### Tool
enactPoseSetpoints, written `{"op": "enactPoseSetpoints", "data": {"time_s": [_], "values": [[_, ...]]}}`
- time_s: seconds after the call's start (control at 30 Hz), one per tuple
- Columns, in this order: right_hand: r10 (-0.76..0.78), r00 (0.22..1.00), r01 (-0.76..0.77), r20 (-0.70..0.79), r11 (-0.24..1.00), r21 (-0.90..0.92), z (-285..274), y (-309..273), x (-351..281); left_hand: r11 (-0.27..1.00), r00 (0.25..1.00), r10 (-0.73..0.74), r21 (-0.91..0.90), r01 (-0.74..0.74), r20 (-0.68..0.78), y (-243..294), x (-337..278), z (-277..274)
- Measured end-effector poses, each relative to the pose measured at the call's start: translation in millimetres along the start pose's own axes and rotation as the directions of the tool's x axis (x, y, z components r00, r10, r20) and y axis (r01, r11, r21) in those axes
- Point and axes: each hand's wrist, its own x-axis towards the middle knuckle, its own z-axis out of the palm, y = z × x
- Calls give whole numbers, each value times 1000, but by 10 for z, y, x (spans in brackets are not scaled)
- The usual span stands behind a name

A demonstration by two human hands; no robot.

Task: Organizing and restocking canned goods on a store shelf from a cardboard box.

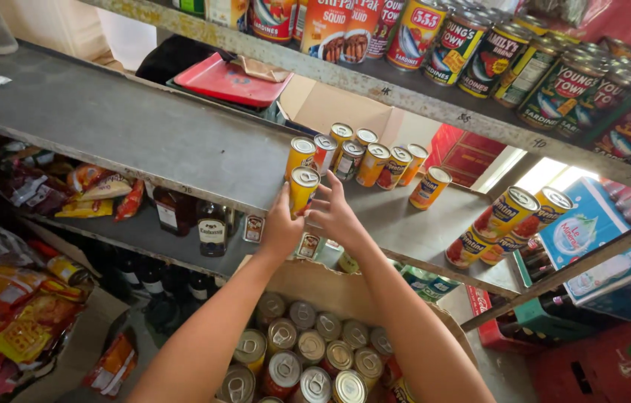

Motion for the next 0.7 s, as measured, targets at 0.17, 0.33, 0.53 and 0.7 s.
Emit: {"op": "enactPoseSetpoints", "data": {"time_s": [0.17,0.33,0.53,0.7], "values": [[58,984,-86,-170,983,-163,-78,-144,-185,961,968,253,118,-250,-8,40,-160,60],[112,936,-179,-335,968,-175,-632,36,-508,925,922,327,128,-357,206,407,-387,57],[-313,930,59,-193,644,-762,-1007,-760,-1340,921,777,376,-113,-372,505,863,-651,128],[-10,955,-164,-296,814,-557,-1018,-1322,-2106,792,550,593,-302,-531,588,1043,-928,224]]}}
